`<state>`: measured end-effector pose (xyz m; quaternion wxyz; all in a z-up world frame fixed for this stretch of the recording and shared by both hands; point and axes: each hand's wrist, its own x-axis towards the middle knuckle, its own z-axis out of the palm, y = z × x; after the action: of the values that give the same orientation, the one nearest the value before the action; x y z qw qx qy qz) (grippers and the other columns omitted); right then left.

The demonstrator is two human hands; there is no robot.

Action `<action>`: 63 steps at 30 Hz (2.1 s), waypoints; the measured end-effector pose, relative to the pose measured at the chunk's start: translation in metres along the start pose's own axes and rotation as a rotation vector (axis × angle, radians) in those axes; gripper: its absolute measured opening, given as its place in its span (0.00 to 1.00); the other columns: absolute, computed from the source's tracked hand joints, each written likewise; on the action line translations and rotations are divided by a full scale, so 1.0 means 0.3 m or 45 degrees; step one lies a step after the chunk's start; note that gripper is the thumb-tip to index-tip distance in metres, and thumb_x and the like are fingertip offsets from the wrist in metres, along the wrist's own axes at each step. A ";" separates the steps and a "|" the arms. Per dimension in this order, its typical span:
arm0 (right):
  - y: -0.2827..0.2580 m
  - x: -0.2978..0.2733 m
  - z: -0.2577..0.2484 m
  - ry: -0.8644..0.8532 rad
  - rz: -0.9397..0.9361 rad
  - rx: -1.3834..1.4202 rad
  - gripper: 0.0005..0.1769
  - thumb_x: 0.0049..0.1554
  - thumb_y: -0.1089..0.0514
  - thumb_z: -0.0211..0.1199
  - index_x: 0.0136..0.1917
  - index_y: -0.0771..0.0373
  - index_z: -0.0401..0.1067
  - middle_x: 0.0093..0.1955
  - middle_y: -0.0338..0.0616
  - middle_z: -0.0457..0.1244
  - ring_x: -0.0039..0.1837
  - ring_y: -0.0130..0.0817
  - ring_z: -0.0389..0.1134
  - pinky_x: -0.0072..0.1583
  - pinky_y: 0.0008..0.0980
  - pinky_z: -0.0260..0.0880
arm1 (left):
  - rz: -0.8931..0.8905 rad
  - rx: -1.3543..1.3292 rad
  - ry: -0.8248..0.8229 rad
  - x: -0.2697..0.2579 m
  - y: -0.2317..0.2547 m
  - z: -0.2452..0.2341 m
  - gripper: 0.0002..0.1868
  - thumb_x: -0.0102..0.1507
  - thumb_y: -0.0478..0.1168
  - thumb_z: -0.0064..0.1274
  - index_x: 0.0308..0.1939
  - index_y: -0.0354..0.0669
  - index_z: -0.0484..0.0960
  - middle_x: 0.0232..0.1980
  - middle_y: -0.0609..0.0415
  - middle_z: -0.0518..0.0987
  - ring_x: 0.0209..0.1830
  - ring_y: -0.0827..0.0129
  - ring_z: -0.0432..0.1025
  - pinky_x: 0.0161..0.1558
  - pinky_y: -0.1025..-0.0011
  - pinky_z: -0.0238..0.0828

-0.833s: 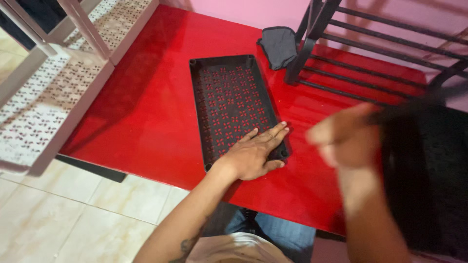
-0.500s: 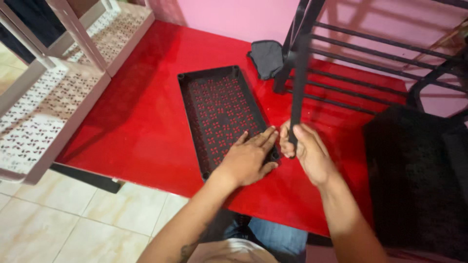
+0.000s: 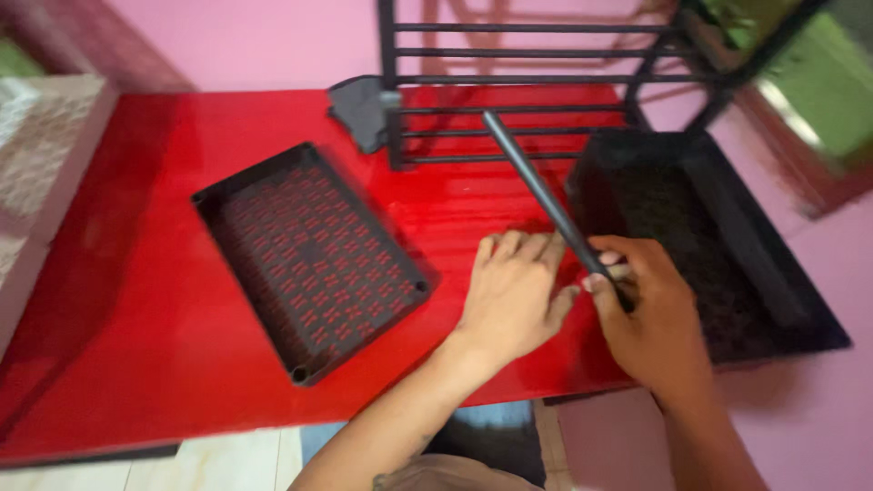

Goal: The person disassembles a white plastic two-tier shelf by removing the vertical support poles and stacking the trays. They then reassemble the shelf by inserting the poles back into the trays and stacking them. Finally, they wipe a black metal rack with a cloth.

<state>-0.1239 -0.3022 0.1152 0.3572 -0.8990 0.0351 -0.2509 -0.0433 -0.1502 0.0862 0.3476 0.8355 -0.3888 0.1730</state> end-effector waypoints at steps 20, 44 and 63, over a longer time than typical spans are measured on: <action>0.266 -0.022 -0.262 0.098 0.270 -0.969 0.10 0.52 0.57 0.67 0.48 0.54 0.82 0.50 0.42 0.69 0.53 0.48 0.70 0.53 0.44 0.70 | 0.262 0.048 -0.524 0.287 0.194 0.386 0.33 0.59 0.48 0.48 0.70 0.48 0.73 0.64 0.50 0.77 0.64 0.52 0.67 0.66 0.48 0.52; -0.008 -0.091 -0.129 0.362 -0.124 -0.671 0.23 0.52 0.54 0.72 0.60 0.61 0.76 0.56 0.53 0.65 0.61 0.53 0.66 0.63 0.48 0.66 | -0.049 -0.138 0.175 0.037 0.010 0.072 0.27 0.62 0.41 0.57 0.64 0.37 0.76 0.72 0.42 0.68 0.71 0.46 0.62 0.69 0.51 0.56; -0.077 -0.035 0.482 -0.475 -0.339 -0.034 0.09 0.55 0.55 0.67 0.49 0.59 0.77 0.61 0.55 0.66 0.59 0.57 0.69 0.57 0.45 0.71 | -0.889 0.059 0.292 -0.620 -0.232 -0.363 0.39 0.52 0.51 0.70 0.62 0.42 0.74 0.77 0.28 0.56 0.72 0.38 0.58 0.68 0.50 0.56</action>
<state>-0.0668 -0.1922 0.0364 0.3094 -0.9311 -0.1474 -0.1248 -0.1103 0.0579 0.0271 0.4081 0.9007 -0.0347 0.1452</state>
